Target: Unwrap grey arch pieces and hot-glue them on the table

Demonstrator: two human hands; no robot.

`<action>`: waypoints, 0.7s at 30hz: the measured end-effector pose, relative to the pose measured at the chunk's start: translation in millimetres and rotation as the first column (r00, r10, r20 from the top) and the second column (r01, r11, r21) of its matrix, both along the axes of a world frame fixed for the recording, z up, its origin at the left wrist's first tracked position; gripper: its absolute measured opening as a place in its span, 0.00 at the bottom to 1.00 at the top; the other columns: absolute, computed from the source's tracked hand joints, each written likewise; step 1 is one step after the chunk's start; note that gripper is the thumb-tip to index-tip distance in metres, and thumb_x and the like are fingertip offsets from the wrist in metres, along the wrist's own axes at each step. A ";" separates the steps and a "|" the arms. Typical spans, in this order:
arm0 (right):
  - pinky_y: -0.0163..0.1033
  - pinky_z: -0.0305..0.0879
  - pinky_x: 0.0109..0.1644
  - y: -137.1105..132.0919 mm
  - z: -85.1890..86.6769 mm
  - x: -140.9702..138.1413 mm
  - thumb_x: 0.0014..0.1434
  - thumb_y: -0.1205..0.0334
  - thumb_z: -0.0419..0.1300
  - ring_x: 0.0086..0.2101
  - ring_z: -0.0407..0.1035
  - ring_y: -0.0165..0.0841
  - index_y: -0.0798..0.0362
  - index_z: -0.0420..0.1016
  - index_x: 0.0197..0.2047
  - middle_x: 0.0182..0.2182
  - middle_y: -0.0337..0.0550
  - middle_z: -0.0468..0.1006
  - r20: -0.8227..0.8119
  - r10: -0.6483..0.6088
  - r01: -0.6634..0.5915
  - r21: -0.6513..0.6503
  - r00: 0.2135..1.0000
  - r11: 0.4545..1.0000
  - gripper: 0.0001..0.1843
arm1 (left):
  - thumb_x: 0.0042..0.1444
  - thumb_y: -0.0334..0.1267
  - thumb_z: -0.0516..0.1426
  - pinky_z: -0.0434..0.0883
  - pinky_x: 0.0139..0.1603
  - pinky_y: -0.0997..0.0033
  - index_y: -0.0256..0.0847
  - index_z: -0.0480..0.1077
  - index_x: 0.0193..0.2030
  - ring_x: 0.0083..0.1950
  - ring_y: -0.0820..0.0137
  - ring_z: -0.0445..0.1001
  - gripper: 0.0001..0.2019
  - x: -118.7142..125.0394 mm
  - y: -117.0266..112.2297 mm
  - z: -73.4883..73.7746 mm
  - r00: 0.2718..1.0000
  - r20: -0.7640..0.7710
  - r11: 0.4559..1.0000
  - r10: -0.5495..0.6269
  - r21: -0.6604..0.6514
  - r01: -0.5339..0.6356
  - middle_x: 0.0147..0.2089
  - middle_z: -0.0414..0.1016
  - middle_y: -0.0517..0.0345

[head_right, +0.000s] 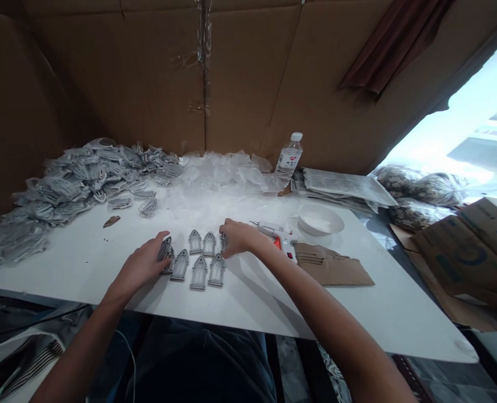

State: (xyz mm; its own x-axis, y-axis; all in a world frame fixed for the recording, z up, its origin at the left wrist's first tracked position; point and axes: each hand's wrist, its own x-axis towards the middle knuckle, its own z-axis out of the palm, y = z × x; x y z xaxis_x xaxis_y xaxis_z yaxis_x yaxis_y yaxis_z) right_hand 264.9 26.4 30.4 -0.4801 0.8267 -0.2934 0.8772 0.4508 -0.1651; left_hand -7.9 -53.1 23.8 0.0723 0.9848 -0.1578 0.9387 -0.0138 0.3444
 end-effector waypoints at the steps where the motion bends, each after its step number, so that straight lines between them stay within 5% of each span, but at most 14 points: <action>1: 0.42 0.66 0.38 -3.1 3.4 0.6 0.44 0.52 0.68 0.43 0.73 0.44 0.51 0.73 0.50 0.53 0.52 0.71 -0.002 -0.004 0.004 0.002 1.000 1.000 0.29 | 0.61 0.38 0.54 0.67 0.44 0.68 0.49 0.54 0.69 0.57 0.55 0.75 0.29 -0.2 -1.5 1.7 1.000 0.003 1.000 -0.001 -0.003 0.001 0.61 0.72 0.47; 6: 0.41 0.66 0.39 -31.2 17.0 -8.2 0.44 0.49 0.69 0.43 0.72 0.42 0.50 0.72 0.49 0.51 0.49 0.71 -0.026 0.044 -0.045 -0.039 0.999 0.998 0.30 | 0.62 0.39 0.55 0.68 0.45 0.68 0.51 0.51 0.71 0.57 0.53 0.75 0.31 4.6 -8.5 12.5 0.999 0.040 0.999 -0.016 -0.035 0.017 0.61 0.72 0.47; 11: 0.42 0.65 0.35 -56.8 12.3 -28.5 0.42 0.50 0.69 0.40 0.73 0.42 0.53 0.70 0.49 0.52 0.53 0.69 0.012 0.043 -0.042 -0.070 0.999 0.997 0.32 | 0.62 0.37 0.54 0.68 0.46 0.67 0.50 0.50 0.71 0.58 0.54 0.74 0.31 18.9 -8.7 16.1 0.999 0.033 0.997 -0.035 -0.062 0.037 0.61 0.72 0.45; 21: 0.39 0.61 0.32 -62.6 5.1 -33.6 0.41 0.53 0.70 0.41 0.72 0.43 0.53 0.66 0.51 0.49 0.52 0.71 0.051 0.016 -0.013 -0.071 0.999 0.997 0.35 | 0.61 0.36 0.55 0.66 0.41 0.69 0.43 0.57 0.67 0.55 0.55 0.72 0.27 27.8 -7.4 12.5 1.000 -0.021 0.996 -0.003 -0.087 0.001 0.57 0.69 0.43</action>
State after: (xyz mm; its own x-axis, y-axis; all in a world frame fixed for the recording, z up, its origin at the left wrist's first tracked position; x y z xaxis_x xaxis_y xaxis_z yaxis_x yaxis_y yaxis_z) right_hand 231.3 -36.3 35.5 -0.4745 0.7963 -0.3751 0.8789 0.4523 -0.1515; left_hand 19.9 -60.6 36.3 0.0696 0.9673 -0.2440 0.9458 0.0137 0.3243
